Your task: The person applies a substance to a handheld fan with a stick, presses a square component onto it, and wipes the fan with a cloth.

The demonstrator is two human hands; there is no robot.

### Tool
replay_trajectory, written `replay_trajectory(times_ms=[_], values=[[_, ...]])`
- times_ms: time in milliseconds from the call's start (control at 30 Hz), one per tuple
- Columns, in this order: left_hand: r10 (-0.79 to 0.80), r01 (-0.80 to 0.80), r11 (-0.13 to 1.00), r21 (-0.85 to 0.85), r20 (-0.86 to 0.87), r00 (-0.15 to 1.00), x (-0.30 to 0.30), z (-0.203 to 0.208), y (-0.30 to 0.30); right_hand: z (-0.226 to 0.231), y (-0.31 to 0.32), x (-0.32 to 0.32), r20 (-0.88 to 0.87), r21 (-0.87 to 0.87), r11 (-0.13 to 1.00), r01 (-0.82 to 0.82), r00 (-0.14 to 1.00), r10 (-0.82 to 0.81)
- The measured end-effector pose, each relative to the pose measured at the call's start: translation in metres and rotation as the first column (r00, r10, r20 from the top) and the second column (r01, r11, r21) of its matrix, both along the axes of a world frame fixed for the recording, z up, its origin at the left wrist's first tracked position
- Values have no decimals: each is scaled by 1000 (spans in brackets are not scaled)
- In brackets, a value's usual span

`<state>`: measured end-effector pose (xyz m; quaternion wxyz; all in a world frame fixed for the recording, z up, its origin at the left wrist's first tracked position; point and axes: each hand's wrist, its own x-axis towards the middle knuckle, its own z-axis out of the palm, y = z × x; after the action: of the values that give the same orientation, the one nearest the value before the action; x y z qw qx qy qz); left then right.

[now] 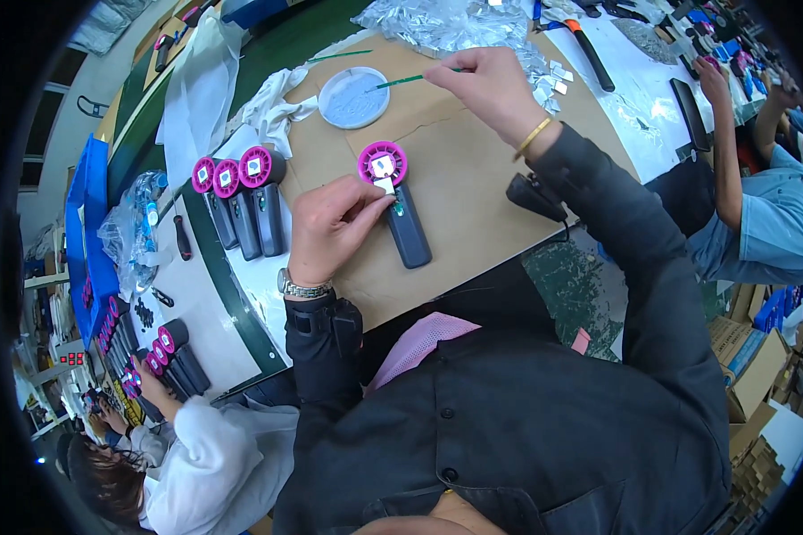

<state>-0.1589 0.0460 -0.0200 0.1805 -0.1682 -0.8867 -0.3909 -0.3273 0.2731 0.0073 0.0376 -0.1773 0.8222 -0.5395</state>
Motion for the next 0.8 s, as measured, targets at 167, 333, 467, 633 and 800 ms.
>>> replay_trajectory(times_ms=[167,333,467,633,800], values=[[4,-4,1000,-6,0,1000,0,2,0,-11,-17,-22,36,165,986,36,998,-42],[-4,4,1000,-15,-8,1000,-1,0,-1,-16,-20,-27,60,176,982,68,995,-79],[-6,6,1000,-14,-12,1000,-2,-1,-2,-22,-21,-30,82,138,989,55,994,-67],[-12,11,999,-30,-18,1000,-2,0,-3,-28,-21,-33,140,83,996,13,990,-24],[-1,1,1000,-24,-32,999,-3,-2,-1,-35,-26,-35,191,32,999,-3,982,-3]])
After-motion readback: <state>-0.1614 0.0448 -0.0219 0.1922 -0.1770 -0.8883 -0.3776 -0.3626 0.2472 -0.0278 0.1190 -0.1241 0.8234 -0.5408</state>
